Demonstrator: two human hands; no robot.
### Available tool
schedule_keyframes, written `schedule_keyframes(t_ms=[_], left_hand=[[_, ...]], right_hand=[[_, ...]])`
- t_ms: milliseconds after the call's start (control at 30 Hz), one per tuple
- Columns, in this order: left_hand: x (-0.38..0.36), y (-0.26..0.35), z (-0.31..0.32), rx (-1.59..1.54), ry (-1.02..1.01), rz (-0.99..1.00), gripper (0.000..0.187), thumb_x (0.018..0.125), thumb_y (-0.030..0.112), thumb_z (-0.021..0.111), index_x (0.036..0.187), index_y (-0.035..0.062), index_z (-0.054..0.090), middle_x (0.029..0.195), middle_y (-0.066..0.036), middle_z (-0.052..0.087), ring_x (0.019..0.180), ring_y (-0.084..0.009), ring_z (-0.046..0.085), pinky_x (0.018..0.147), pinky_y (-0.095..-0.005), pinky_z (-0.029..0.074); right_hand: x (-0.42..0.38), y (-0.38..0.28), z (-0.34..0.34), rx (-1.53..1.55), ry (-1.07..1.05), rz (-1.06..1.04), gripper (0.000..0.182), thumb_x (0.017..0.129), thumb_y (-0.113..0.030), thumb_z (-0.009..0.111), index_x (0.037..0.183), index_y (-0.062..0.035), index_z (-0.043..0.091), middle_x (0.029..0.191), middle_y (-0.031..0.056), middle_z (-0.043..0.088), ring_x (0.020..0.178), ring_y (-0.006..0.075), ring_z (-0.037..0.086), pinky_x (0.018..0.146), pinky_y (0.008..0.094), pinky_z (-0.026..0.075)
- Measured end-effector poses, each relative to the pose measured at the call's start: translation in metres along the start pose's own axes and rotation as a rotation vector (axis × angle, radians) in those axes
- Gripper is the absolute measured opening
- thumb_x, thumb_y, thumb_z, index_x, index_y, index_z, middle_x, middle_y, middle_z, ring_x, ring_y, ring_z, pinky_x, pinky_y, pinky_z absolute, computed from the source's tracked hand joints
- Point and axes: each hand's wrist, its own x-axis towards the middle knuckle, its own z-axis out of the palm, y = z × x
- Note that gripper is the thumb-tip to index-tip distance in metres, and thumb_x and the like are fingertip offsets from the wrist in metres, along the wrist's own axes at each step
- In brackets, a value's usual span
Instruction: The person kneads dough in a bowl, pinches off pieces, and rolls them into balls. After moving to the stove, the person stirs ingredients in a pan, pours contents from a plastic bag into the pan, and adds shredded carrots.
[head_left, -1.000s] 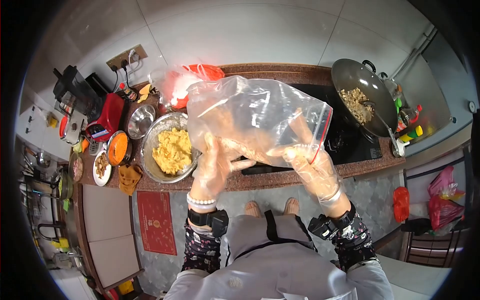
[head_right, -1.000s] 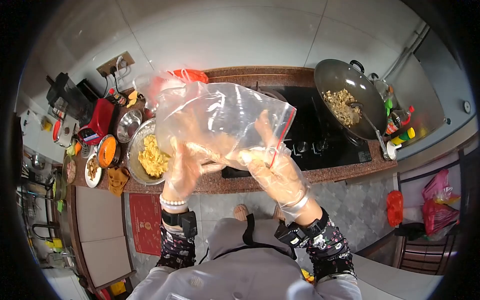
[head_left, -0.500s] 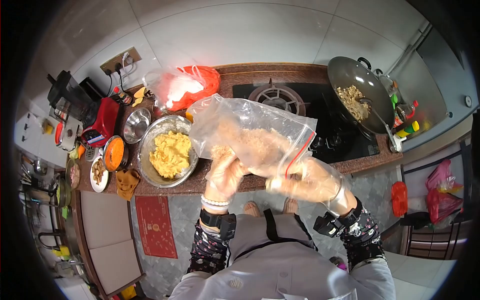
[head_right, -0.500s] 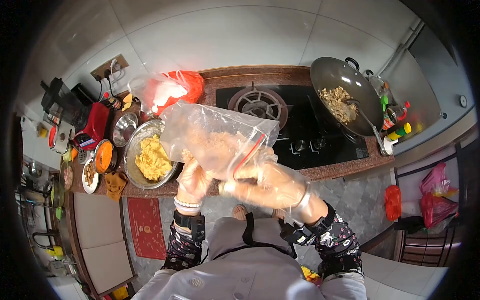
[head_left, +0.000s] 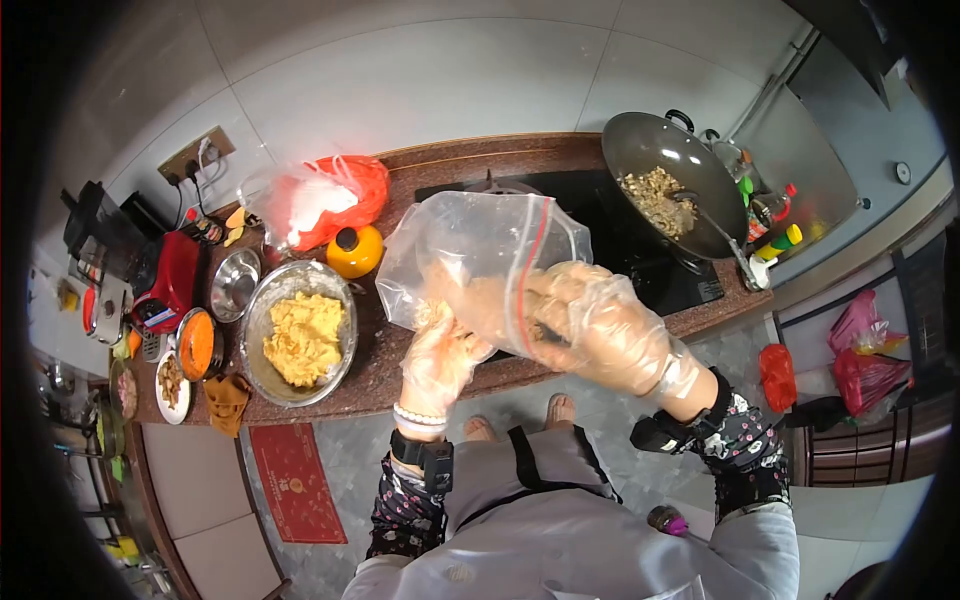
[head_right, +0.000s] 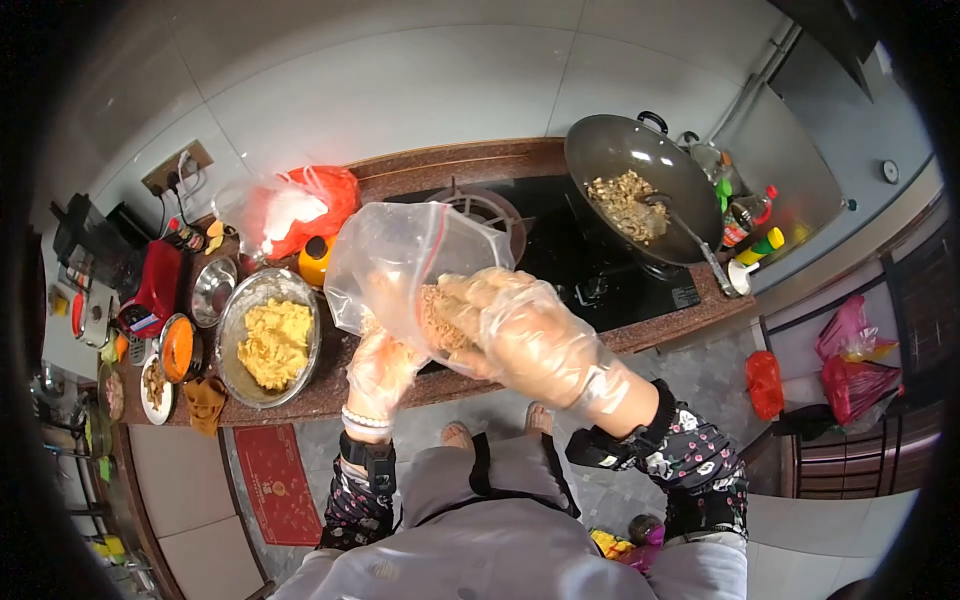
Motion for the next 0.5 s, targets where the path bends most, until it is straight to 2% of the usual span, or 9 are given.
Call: schedule_keyframes(t_ms=[33,133,167,233,267,367,467,500], left_hand=[[0.003,-0.005,0.0,-0.018,-0.01,-0.002,0.044,0.097,0.017,0.051,0.137,0.0045,0.038,0.127,-0.019,0.054,0.112,-0.0317,0.058,0.087,-0.0456,0.055],[0.01,-0.023,0.009,-0.077,0.025,-0.007,0.043,0.097,0.018,0.051,0.136,0.0044,0.04,0.126,-0.018,0.055,0.109,-0.0317,0.06,0.085,-0.0455,0.055],[0.015,-0.028,0.008,-0.063,0.019,-0.008,0.043,0.097,0.018,0.051,0.136,0.0044,0.04,0.126,-0.018,0.055,0.109,-0.0319,0.06,0.085,-0.0457,0.056],[0.026,-0.043,0.002,-0.035,0.006,-0.01,0.042,0.097,0.019,0.051,0.135,0.0044,0.041,0.125,-0.018,0.056,0.108,-0.0325,0.061,0.084,-0.046,0.056],[0.029,-0.05,0.005,-0.014,0.009,-0.021,0.041,0.097,0.019,0.051,0.134,0.0043,0.042,0.125,-0.018,0.056,0.107,-0.033,0.061,0.083,-0.0462,0.056],[0.042,-0.074,0.02,-0.019,0.021,-0.029,0.038,0.097,0.02,0.052,0.131,0.0049,0.045,0.121,-0.019,0.057,0.102,-0.035,0.063,0.081,-0.047,0.056],[0.056,-0.094,0.038,0.015,0.014,0.059,0.037,0.096,0.021,0.053,0.13,0.0057,0.047,0.119,-0.018,0.059,0.102,-0.035,0.063,0.079,-0.048,0.057],[0.06,-0.096,0.031,-0.003,0.054,-0.022,0.037,0.095,0.02,0.054,0.129,0.0069,0.048,0.118,-0.016,0.06,0.104,-0.034,0.061,0.078,-0.0482,0.057]], right_hand=[[0.002,0.005,-0.003,0.035,-0.041,-0.044,0.042,0.073,-0.021,0.072,0.11,-0.0028,0.063,0.117,0.0155,0.061,0.103,0.0326,0.059,0.089,0.0408,0.048],[0.0,0.022,-0.003,0.034,-0.073,-0.068,0.044,0.073,-0.02,0.072,0.112,-0.0015,0.062,0.12,0.0167,0.059,0.103,0.0335,0.058,0.088,0.0404,0.048],[0.001,0.028,-0.005,-0.01,-0.156,-0.048,0.046,0.077,-0.019,0.068,0.118,-0.002,0.058,0.123,0.0156,0.057,0.105,0.0305,0.059,0.092,0.0393,0.048],[0.0,0.053,-0.002,-0.536,-0.007,-0.406,0.05,0.077,-0.022,0.069,0.122,-0.0063,0.056,0.119,0.0128,0.059,0.106,0.0298,0.058,0.091,0.0407,0.046],[-0.002,0.061,-0.001,-0.575,0.009,-0.423,0.049,0.076,-0.021,0.069,0.122,-0.0063,0.056,0.118,0.0132,0.059,0.104,0.0304,0.058,0.09,0.0408,0.047],[-0.013,0.075,-0.006,-0.388,-0.073,-0.301,0.049,0.076,-0.019,0.068,0.121,-0.0063,0.055,0.115,0.0143,0.059,0.1,0.0321,0.059,0.086,0.0409,0.048],[-0.022,0.097,-0.013,-0.271,-0.116,-0.252,0.048,0.075,-0.018,0.068,0.119,-0.0063,0.055,0.112,0.0153,0.058,0.096,0.0338,0.06,0.082,0.0411,0.049],[-0.024,0.108,-0.014,-0.238,-0.12,-0.253,0.047,0.074,-0.017,0.068,0.119,-0.0063,0.055,0.111,0.0157,0.058,0.094,0.0344,0.06,0.081,0.0411,0.05]])
